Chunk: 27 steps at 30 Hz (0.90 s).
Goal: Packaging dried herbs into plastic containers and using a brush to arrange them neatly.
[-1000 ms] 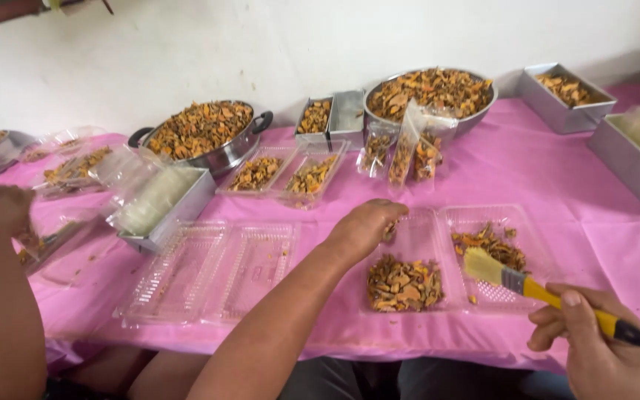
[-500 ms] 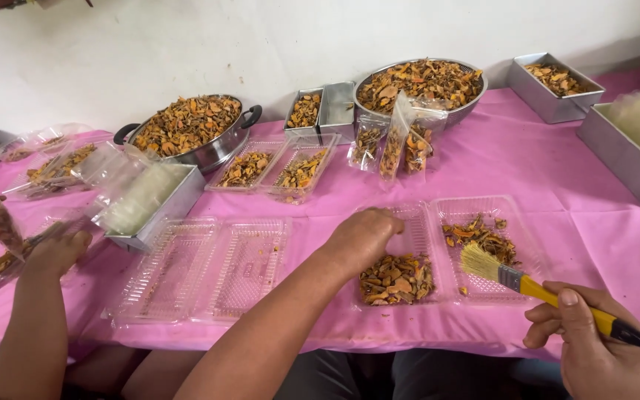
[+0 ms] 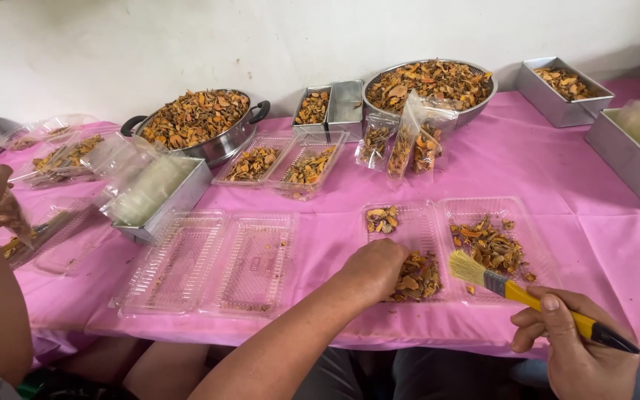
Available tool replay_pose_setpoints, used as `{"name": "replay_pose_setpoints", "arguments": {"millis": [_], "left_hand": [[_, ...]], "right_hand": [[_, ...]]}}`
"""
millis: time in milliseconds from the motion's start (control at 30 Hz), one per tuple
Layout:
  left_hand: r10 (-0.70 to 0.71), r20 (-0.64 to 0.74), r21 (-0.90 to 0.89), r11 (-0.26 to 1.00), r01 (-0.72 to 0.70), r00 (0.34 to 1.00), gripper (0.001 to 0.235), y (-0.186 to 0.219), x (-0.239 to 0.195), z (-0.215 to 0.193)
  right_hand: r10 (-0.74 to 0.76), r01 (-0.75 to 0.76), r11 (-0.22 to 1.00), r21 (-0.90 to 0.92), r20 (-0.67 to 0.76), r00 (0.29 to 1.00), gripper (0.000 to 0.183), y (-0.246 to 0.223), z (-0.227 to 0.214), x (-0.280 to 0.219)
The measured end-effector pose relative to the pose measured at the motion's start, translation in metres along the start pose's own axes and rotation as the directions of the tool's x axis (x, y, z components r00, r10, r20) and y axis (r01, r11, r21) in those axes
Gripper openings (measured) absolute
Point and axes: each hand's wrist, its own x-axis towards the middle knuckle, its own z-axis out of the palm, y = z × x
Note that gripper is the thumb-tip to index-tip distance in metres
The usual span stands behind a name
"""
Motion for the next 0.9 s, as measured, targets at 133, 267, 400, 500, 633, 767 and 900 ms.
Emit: {"name": "replay_pose_setpoints", "arguments": {"millis": [133, 267, 400, 500, 633, 767, 900], "left_hand": [[-0.041, 0.017, -0.038, 0.998, 0.042, 0.999, 0.019, 0.002, -0.002, -0.003], [-0.067, 0.008, -0.055, 0.996, 0.068, 0.998, 0.02, 0.003, -0.003, -0.006], [-0.098, 0.08, -0.124, 0.986, 0.107, 0.992, 0.009, 0.005, -0.001, -0.01], [-0.161, 0.091, -0.48, 0.857, 0.185, 0.983, 0.02, 0.004, -0.002, -0.012], [-0.172, 0.025, -0.439, 0.883, 0.165, 0.985, 0.026, 0.005, -0.004, -0.025], [-0.208, -0.009, -0.455, 0.872, 0.181, 0.978, 0.043, -0.004, 0.004, -0.015], [-0.205, 0.031, -0.424, 0.884, 0.199, 0.978, 0.052, -0.002, 0.0, -0.019]], "right_hand": [[-0.022, 0.022, 1.0, -0.012, -0.006, 1.0, 0.025, -0.003, 0.004, -0.001], [0.033, -0.034, 0.999, -0.02, -0.028, 0.999, 0.022, -0.014, 0.009, -0.003], [0.04, -0.041, 0.999, -0.026, -0.024, 0.999, 0.023, -0.007, 0.007, -0.002], [0.042, -0.042, 0.999, 0.004, -0.02, 0.999, 0.022, -0.006, 0.006, -0.004], [0.03, -0.03, 0.999, -0.011, 0.016, 0.999, 0.025, -0.009, 0.005, -0.002], [0.003, -0.002, 0.999, -0.032, 0.042, 0.999, 0.027, -0.01, 0.003, -0.004], [0.054, -0.053, 0.998, -0.023, 0.017, 0.998, 0.025, -0.01, 0.006, -0.003]]}}
